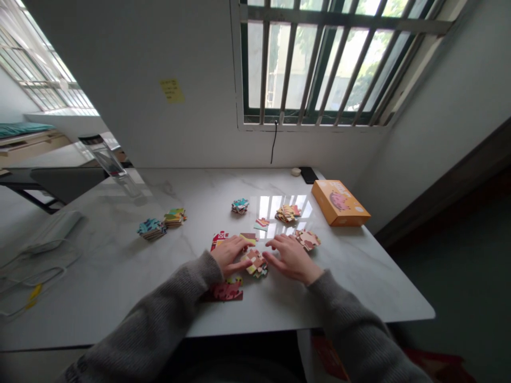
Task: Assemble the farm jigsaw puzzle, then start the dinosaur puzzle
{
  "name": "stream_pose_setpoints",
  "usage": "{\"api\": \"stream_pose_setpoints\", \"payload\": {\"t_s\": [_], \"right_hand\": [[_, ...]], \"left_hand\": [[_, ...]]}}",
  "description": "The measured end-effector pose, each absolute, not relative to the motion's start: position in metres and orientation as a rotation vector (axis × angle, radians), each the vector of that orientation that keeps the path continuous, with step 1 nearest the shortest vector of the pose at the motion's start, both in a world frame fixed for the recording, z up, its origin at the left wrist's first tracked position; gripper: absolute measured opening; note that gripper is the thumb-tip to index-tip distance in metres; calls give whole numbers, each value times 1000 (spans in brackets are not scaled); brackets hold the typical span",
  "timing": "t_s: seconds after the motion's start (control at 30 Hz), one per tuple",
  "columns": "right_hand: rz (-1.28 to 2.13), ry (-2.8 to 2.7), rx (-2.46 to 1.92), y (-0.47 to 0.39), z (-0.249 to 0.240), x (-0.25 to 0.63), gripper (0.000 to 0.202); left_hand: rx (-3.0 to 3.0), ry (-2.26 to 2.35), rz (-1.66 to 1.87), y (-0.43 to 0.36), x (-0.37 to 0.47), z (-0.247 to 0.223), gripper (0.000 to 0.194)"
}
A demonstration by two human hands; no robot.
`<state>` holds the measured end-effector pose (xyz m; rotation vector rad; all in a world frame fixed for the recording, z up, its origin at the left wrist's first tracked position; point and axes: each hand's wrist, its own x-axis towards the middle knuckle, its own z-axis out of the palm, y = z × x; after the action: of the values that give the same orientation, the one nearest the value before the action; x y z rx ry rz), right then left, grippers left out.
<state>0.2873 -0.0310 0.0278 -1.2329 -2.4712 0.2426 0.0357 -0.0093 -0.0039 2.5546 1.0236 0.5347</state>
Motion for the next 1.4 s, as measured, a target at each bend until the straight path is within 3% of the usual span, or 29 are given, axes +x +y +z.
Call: {"api": "stream_pose_setpoints", "payload": {"t_s": [0.87,1.13,1.4], "right_hand": [[952,-2172,-1296,-48,26,259,20],[753,-2258,-1360,-56,27,250,14],[806,-2263,-1343,-55,35,253,18]], "left_hand": [[2691,1102,365,-11,38,-8,49],[2723,1111,275,-15,41,0,51],[2768,1116,266,-20,45,5,47]]}}
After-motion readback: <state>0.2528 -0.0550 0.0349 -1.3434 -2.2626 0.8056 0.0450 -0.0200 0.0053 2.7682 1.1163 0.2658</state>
